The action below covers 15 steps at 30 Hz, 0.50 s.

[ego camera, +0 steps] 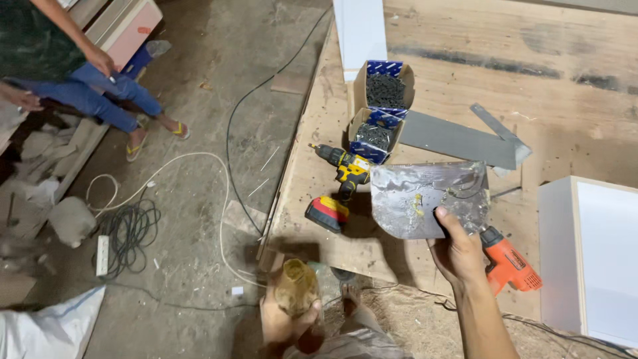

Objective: The person applies a liquid substance from a bottle to a long wooden strip and then uses a hand tool to press and smooth it along the edge of a wooden board.

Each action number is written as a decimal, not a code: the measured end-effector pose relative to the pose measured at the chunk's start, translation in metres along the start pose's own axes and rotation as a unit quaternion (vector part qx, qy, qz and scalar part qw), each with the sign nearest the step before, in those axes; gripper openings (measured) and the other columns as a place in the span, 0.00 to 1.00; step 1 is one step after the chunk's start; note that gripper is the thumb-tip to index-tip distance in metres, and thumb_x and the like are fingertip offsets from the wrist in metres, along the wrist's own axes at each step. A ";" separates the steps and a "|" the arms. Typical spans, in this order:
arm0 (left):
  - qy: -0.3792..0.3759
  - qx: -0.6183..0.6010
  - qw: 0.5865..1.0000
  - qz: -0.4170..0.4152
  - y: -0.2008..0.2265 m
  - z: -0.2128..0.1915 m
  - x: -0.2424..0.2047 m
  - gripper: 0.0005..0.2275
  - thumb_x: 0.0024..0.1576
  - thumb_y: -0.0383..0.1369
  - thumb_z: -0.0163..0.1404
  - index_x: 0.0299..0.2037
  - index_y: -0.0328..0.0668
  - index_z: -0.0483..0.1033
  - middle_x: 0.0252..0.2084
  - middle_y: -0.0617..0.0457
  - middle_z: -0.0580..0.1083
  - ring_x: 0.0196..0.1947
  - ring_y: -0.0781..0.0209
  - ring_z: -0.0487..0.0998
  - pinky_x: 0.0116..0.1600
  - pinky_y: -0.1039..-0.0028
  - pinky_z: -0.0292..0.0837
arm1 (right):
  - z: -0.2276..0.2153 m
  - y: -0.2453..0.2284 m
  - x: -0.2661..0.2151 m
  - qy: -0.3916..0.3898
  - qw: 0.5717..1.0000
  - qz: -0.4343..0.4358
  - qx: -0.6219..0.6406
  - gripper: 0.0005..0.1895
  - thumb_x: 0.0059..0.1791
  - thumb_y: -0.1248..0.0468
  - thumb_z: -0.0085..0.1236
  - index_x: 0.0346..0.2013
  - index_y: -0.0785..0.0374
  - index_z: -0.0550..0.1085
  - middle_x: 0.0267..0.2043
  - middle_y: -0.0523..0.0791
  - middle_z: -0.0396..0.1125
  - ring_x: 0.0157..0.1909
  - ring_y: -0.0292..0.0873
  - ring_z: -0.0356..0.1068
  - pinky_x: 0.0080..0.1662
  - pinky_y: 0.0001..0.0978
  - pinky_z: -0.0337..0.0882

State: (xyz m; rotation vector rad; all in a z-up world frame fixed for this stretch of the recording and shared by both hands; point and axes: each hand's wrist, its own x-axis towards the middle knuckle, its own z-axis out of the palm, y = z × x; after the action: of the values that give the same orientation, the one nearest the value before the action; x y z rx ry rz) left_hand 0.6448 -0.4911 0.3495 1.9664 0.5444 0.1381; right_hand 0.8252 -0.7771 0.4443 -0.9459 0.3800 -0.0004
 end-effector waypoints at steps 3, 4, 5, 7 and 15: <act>0.035 -0.024 0.981 -0.190 -0.001 -0.013 -0.039 0.40 0.24 0.43 0.73 0.53 0.48 0.76 0.43 0.53 0.85 0.42 0.61 0.87 0.49 0.72 0.84 | -0.013 0.020 0.007 -0.126 0.989 0.063 0.048 0.22 0.50 0.73 0.52 0.60 0.65 0.70 0.58 0.50 0.71 0.60 0.46 0.70 0.66 0.40 0.68; 0.067 -0.037 0.986 -0.149 0.000 -0.018 -0.052 0.41 0.25 0.44 0.72 0.55 0.48 0.75 0.43 0.54 0.85 0.42 0.63 0.87 0.50 0.73 0.82 | -0.014 0.029 0.005 -0.142 0.984 0.093 0.051 0.21 0.50 0.70 0.53 0.59 0.67 0.70 0.58 0.51 0.71 0.59 0.48 0.71 0.64 0.44 0.69; 0.098 -0.050 0.988 -0.108 0.001 -0.022 -0.065 0.41 0.26 0.46 0.72 0.56 0.48 0.74 0.43 0.55 0.85 0.42 0.65 0.86 0.50 0.74 0.81 | -0.015 0.036 0.004 -0.158 0.979 0.122 0.051 0.21 0.50 0.67 0.53 0.59 0.69 0.71 0.58 0.52 0.71 0.58 0.50 0.71 0.62 0.48 0.71; 0.090 -0.017 0.985 -0.149 0.017 -0.042 -0.087 0.42 0.26 0.53 0.69 0.55 0.51 0.74 0.43 0.58 0.85 0.43 0.65 0.87 0.50 0.73 0.82 | -0.003 0.045 -0.011 -0.192 0.971 0.139 0.044 0.21 0.50 0.66 0.55 0.57 0.69 0.71 0.57 0.52 0.71 0.57 0.50 0.71 0.62 0.47 0.71; 0.142 -0.159 0.976 -0.051 0.032 -0.114 -0.187 0.36 0.33 0.40 0.68 0.55 0.39 0.72 0.41 0.53 0.84 0.41 0.64 0.86 0.44 0.74 0.84 | 0.026 0.124 -0.096 -0.332 0.877 0.272 -0.215 0.27 0.48 0.58 0.56 0.59 0.68 0.69 0.51 0.57 0.72 0.46 0.57 0.74 0.47 0.56 0.76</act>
State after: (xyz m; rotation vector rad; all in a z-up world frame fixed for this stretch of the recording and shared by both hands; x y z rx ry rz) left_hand 0.4505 -0.4888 0.4555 1.6127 0.7583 0.4199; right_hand 0.7232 -0.6677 0.3909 -1.1805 -0.0162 0.9403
